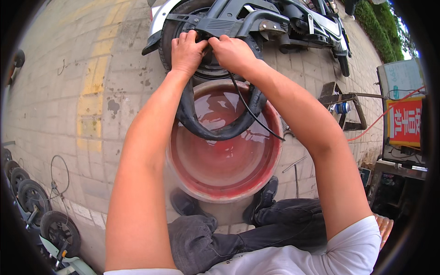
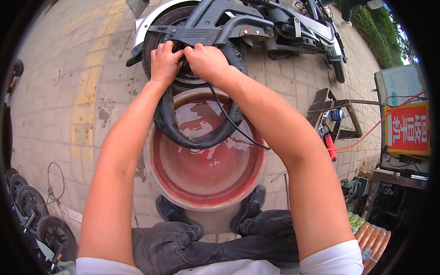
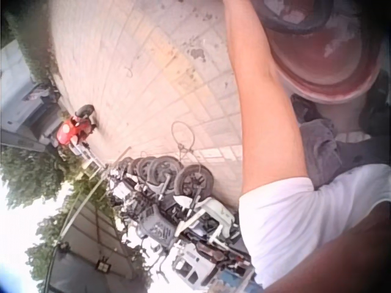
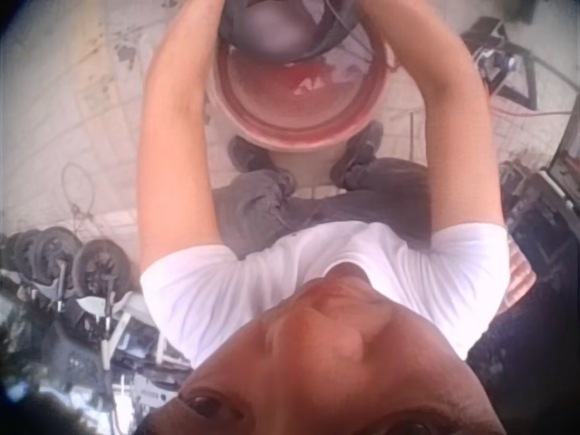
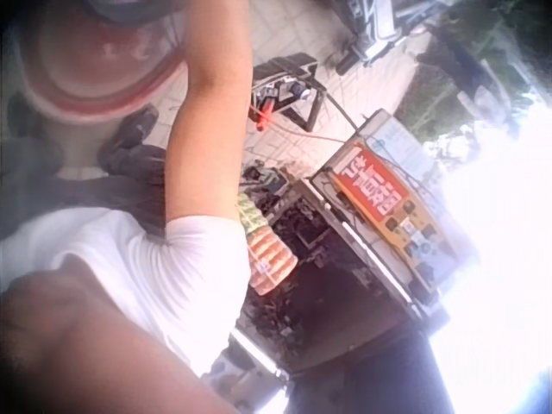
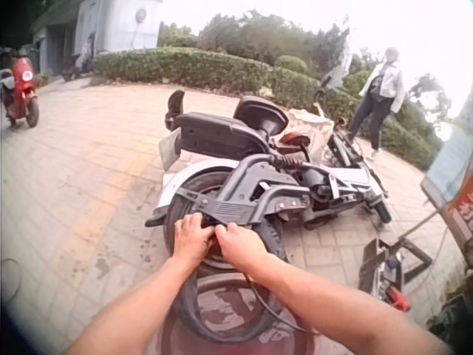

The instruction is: The person removes a tire from a scooter, inflates it with a hand pump, and submerges it in a basin of water to check for air leaks. The person manipulates the tire and pump throughout the process.

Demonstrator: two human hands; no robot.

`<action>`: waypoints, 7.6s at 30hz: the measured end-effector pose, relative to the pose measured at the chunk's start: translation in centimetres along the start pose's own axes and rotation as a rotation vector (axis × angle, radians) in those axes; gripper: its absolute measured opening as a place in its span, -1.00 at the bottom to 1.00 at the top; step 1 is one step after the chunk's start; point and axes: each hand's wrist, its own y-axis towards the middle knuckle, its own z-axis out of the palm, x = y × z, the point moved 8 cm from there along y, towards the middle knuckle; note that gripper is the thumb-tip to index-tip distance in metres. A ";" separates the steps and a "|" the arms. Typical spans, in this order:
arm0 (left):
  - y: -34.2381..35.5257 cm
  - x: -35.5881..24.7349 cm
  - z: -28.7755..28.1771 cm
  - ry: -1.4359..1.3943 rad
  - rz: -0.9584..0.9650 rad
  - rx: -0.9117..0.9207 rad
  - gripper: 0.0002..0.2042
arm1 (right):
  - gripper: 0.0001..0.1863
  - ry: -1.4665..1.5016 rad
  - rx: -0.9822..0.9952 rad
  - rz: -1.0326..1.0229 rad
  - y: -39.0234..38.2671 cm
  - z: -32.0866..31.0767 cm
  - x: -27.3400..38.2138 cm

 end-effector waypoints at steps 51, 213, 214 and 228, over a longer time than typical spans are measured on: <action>0.9 0.3 0.7 -0.339 0.188 0.185 -0.88 | -0.77 0.799 0.433 0.641 0.0 3.4 -3.0; -23.6 -1.3 5.1 -0.674 -0.853 0.381 -0.37 | -0.58 0.928 0.290 0.757 -23.3 11.8 -5.1; -22.9 -1.6 4.9 -0.618 -0.826 0.379 -0.37 | -0.57 0.908 0.292 0.751 -23.5 12.0 -5.2; -18.3 -3.8 -4.5 -0.588 -0.969 0.346 -0.25 | -0.56 1.357 0.238 0.683 -25.0 11.8 -5.0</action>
